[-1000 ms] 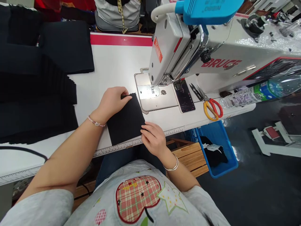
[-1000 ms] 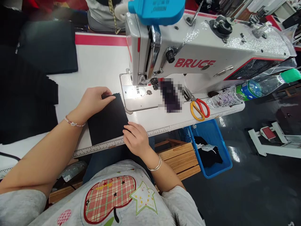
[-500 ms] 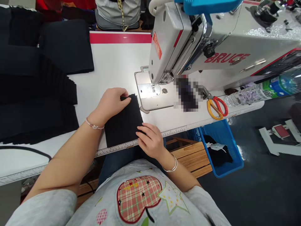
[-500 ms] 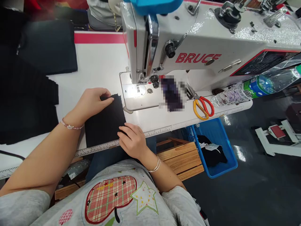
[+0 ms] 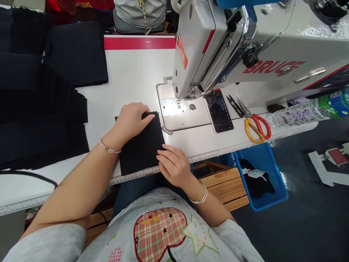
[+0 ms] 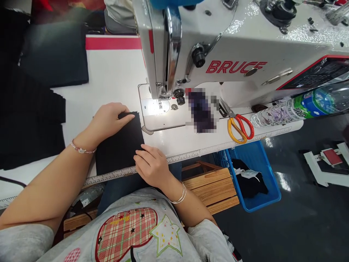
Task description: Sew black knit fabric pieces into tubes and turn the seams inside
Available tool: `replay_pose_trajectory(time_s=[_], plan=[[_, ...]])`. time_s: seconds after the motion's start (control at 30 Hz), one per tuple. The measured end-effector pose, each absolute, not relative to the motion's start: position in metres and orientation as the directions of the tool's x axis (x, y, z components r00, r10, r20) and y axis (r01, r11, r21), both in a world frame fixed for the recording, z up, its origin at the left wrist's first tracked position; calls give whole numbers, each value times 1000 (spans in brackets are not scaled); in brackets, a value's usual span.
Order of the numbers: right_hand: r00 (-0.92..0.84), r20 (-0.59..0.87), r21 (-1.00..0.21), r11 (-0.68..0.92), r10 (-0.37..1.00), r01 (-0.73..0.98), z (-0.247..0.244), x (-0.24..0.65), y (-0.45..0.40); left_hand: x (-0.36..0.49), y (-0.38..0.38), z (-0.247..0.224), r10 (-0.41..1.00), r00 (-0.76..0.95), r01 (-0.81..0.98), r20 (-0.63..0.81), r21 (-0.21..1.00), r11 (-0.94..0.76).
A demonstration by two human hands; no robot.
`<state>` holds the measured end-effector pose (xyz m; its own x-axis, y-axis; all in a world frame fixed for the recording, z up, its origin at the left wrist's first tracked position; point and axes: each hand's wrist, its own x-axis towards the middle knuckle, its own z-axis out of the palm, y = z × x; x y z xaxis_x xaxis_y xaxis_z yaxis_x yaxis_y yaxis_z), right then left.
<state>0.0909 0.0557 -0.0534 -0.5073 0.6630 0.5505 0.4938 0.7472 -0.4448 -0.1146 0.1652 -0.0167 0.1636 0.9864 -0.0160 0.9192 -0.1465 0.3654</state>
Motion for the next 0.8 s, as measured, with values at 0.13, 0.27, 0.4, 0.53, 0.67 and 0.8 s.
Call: replay_pose_trajectory(time_s=[0.13, 0.27, 0.4, 0.53, 0.67, 0.8], plan=[[-555, 524, -419, 763, 646, 492, -53, 91, 62, -114, 165, -15, 988, 156, 911, -19, 390, -136], [-554, 515, -426, 756, 654, 497, -55, 91, 63, -113, 165, -14, 989, 147, 899, -14, 419, -127], [-546, 532, -436, 762, 647, 479, -57, 91, 63, -112, 165, -13, 990, 137, 896, -13, 429, -118], [-549, 545, -425, 774, 633, 470, -58, 93, 64, -113, 164, -12, 994, 112, 854, 3, 511, -97], [-542, 552, -428, 773, 634, 468, -58, 92, 66, -114, 164, -13, 999, 41, 735, -32, 677, -8], [-534, 555, -434, 770, 638, 468, -58, 91, 66, -113, 167, -11, 993, -26, 578, -111, 809, 106]])
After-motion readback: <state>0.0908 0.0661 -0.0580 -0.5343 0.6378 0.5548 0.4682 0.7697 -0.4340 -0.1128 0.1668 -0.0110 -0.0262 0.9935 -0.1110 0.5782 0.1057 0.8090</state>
